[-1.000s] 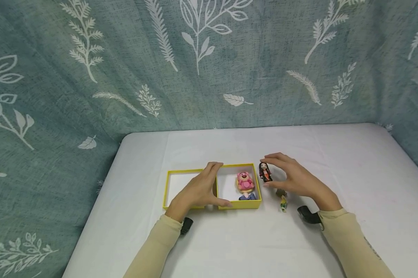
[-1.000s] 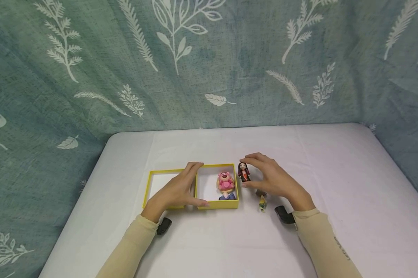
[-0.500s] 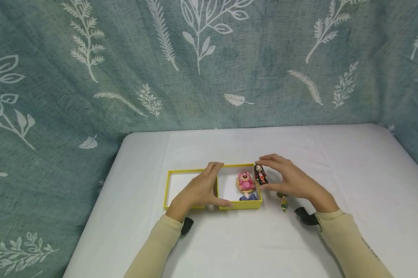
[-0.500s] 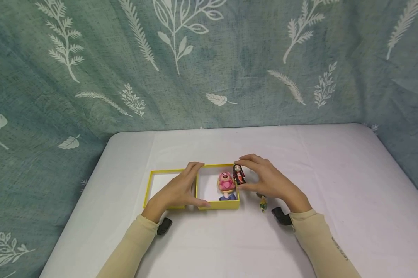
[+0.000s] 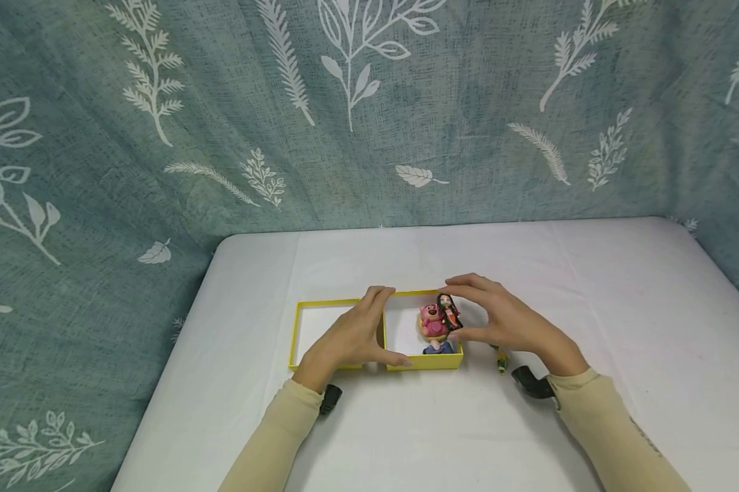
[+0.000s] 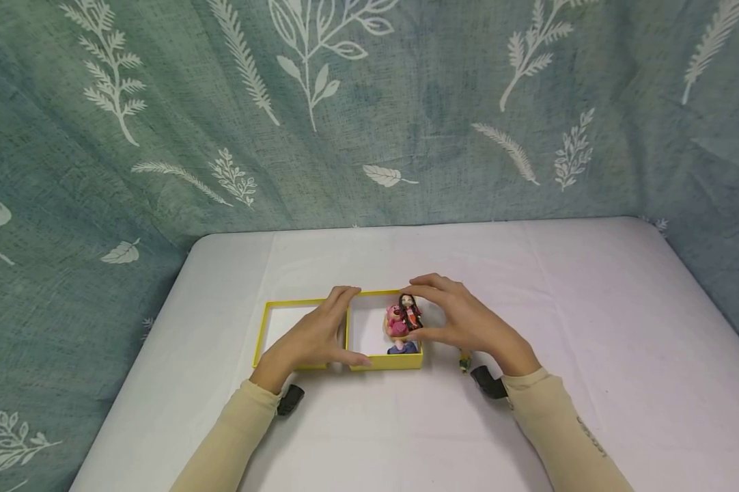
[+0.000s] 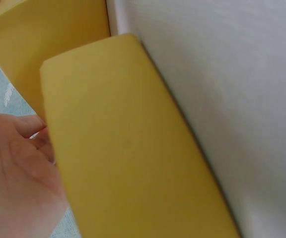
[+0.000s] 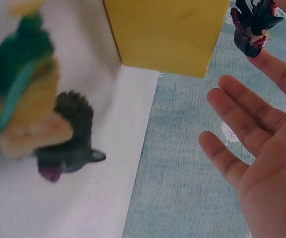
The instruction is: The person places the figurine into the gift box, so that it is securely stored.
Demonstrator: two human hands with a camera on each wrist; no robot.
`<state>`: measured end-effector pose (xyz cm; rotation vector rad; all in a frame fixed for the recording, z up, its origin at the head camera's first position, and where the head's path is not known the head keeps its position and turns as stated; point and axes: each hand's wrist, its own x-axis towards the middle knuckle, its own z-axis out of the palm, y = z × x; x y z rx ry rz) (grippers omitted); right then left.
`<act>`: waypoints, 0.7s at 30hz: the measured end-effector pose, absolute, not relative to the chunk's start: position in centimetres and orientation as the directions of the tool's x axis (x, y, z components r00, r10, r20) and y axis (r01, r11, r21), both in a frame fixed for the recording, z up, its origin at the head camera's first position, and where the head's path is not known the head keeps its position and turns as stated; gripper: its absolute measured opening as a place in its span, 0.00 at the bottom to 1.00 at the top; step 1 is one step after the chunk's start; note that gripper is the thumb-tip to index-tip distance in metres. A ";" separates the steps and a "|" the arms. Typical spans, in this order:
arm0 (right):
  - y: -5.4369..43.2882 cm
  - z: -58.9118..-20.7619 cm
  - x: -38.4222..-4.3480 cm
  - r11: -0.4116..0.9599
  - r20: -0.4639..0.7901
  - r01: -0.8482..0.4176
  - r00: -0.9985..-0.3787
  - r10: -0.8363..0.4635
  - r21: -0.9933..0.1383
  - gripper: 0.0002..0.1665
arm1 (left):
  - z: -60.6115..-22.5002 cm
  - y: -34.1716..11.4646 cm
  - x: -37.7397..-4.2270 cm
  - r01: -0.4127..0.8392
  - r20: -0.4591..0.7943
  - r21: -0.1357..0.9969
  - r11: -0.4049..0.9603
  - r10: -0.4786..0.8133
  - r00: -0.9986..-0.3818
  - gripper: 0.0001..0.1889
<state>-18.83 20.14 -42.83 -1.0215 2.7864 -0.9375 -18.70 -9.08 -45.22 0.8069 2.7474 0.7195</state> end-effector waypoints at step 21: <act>16.6 -44.1 -19.2 0.508 0.241 -0.671 -0.701 -0.671 -0.539 0.43 | -45.3 -9.2 -18.8 0.469 -0.022 0.519 0.715 0.559 -0.829 0.65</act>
